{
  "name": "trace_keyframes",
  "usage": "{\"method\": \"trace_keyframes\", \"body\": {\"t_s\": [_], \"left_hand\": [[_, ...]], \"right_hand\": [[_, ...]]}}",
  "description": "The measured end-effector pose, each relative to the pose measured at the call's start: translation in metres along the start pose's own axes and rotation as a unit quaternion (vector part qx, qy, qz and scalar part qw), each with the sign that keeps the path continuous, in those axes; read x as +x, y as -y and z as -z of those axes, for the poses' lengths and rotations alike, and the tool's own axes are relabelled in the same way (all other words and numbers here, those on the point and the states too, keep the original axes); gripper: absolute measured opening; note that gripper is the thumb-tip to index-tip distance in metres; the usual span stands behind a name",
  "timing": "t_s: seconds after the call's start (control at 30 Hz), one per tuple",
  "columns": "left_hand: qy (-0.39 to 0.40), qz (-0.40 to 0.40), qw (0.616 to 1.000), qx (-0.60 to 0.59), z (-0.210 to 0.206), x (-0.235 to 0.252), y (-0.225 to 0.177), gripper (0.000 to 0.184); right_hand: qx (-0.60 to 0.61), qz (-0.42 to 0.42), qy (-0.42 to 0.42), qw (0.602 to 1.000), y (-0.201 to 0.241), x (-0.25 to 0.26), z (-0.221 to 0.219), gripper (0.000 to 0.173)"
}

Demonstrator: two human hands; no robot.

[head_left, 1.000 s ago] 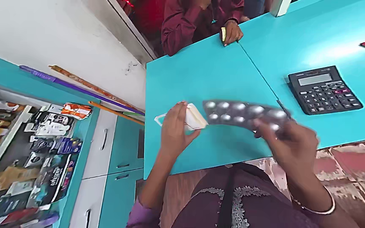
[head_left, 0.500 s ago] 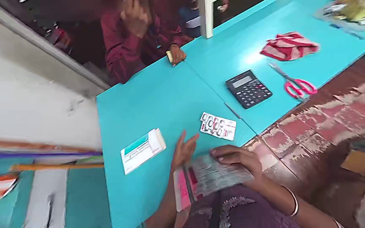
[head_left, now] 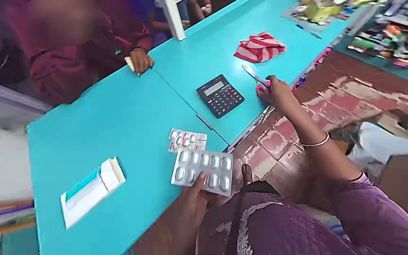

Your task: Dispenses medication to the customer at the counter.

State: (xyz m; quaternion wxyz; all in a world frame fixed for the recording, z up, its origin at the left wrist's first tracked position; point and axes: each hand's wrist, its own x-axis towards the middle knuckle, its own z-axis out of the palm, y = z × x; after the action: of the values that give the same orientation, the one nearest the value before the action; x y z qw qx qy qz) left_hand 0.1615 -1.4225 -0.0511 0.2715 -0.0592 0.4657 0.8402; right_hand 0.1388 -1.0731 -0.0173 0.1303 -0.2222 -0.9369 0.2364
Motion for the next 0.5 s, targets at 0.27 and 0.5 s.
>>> {"method": "trace_keyframes", "body": {"t_s": [0.27, 0.5], "left_hand": [[-0.084, 0.019, 0.996, -0.029, -0.088, 0.027, 0.036, 0.014], [-0.086, -0.002, 0.995, -0.052, -0.116, 0.064, 0.03, 0.023]], "right_hand": [[-0.056, -0.008, 0.245, 0.968, -0.03, 0.08, 0.016, 0.067], [-0.032, 0.007, 0.198, 0.98, -0.043, 0.077, 0.023, 0.061]]}}
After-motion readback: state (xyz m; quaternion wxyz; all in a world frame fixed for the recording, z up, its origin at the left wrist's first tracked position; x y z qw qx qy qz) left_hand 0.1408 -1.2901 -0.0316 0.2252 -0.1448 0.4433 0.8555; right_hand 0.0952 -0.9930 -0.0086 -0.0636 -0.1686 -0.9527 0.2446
